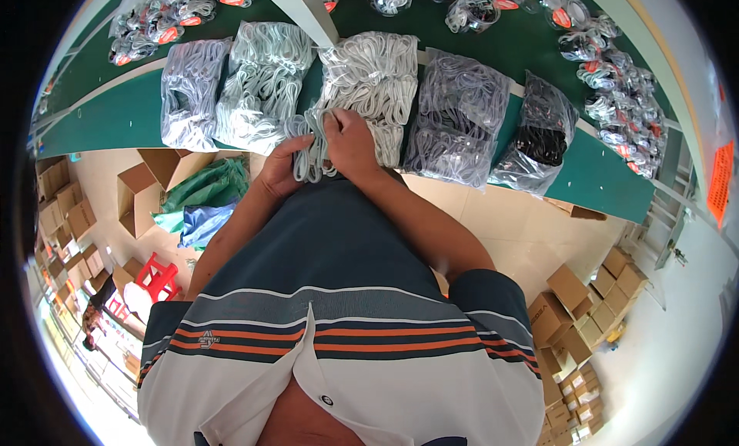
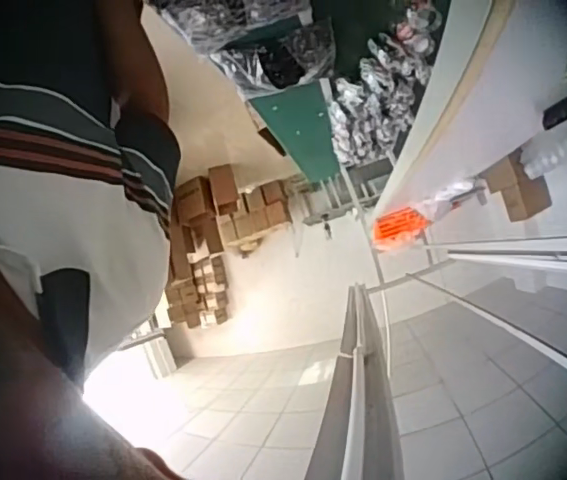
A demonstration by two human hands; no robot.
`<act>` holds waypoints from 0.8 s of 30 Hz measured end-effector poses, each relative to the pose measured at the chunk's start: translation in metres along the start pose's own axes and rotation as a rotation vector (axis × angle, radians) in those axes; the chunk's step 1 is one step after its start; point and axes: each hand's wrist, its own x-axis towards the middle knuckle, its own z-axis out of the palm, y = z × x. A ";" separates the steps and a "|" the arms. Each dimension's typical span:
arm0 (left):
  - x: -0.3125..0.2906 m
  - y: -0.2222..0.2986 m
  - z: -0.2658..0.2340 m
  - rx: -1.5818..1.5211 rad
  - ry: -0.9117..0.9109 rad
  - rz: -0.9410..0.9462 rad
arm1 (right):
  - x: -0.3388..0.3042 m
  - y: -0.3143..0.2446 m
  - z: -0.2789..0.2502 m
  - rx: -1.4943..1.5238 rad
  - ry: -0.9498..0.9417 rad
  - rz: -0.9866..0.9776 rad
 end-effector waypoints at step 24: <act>-0.009 0.071 -0.035 0.267 0.284 0.082 | 0.090 0.079 0.014 -0.360 0.098 0.684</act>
